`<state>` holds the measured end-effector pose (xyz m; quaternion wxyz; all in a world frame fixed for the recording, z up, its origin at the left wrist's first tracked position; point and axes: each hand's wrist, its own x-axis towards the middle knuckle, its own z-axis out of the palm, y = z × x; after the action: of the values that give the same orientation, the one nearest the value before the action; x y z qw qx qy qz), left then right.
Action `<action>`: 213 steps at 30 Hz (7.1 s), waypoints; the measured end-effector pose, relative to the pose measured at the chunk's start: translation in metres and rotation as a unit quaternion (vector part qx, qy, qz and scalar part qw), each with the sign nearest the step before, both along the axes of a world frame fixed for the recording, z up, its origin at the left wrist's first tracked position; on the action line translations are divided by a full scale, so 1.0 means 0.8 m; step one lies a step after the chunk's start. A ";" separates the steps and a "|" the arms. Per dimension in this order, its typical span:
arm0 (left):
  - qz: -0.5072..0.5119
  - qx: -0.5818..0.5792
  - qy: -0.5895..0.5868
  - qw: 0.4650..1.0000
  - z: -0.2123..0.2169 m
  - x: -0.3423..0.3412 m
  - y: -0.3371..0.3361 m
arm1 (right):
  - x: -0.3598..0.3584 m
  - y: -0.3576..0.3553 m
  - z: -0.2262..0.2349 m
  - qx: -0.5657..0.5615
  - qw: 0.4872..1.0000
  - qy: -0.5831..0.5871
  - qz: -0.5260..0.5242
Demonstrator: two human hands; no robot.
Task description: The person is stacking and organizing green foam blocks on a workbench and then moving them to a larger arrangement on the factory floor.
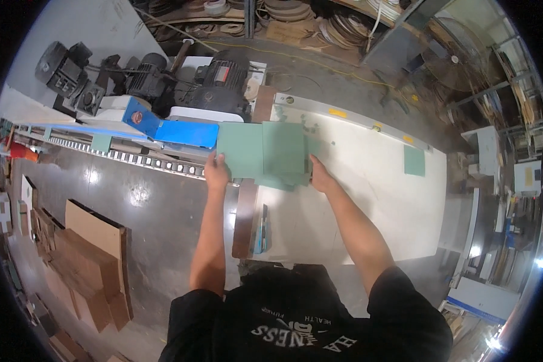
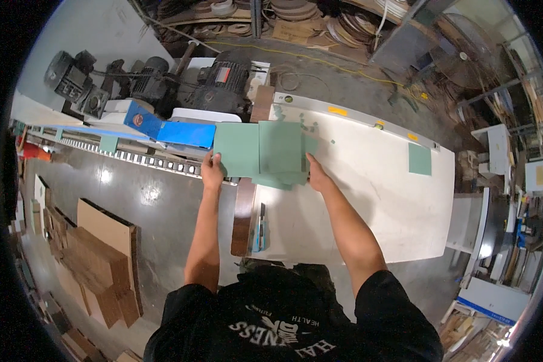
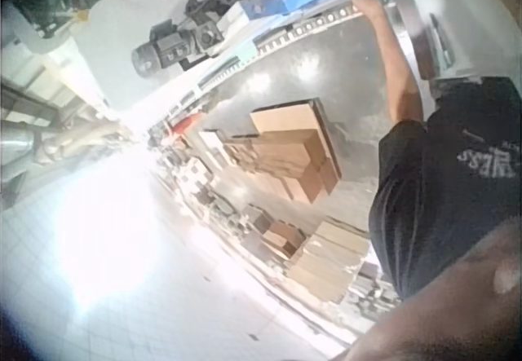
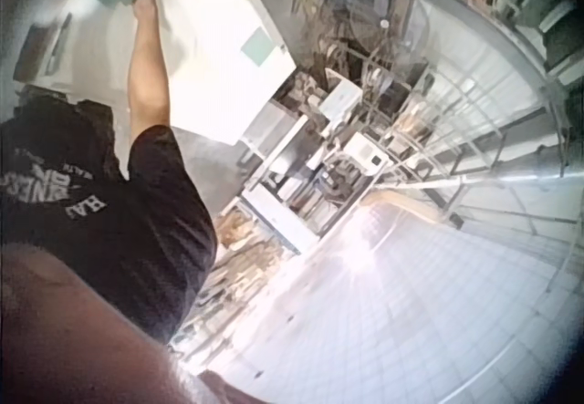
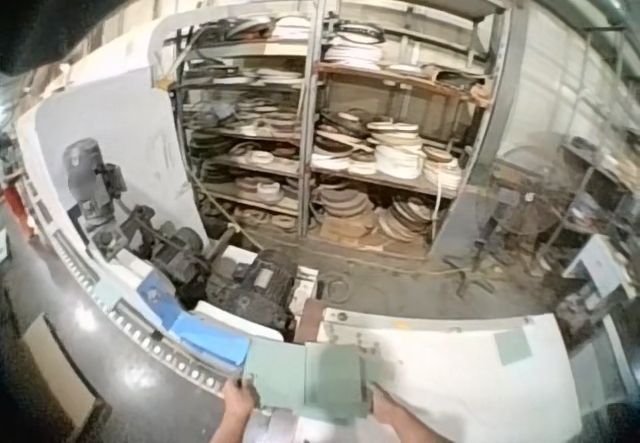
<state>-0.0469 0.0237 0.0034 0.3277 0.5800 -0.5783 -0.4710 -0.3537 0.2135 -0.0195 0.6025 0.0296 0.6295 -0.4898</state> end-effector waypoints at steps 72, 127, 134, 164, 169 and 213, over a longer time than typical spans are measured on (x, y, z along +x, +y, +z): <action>-0.123 -0.045 -0.020 0.991 -0.004 -0.053 0.058 | 0.017 -0.003 -0.006 -0.060 0.998 -0.019 0.030; -0.505 0.126 0.135 0.843 0.060 -0.078 0.360 | 0.092 0.370 0.085 -0.255 0.933 0.255 0.022; -0.443 0.145 0.154 0.871 0.088 -0.087 0.394 | 0.110 0.379 0.079 -0.219 0.917 0.331 0.031; -0.503 -0.043 -0.013 0.863 0.074 -0.066 0.342 | 0.115 0.311 0.232 -0.057 0.660 0.654 0.366; -0.567 -0.121 -0.075 0.811 0.056 -0.057 0.299 | 0.142 0.299 0.173 0.012 0.609 0.711 0.352; -0.628 -0.265 -0.109 0.724 0.087 -0.282 0.191 | 0.160 0.287 0.196 0.064 0.622 0.697 0.351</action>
<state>-0.2725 0.1768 0.0728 0.0326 0.0208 -0.9432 -0.3300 -0.2260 0.4432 0.1374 0.1067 -0.5055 0.8530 -0.0735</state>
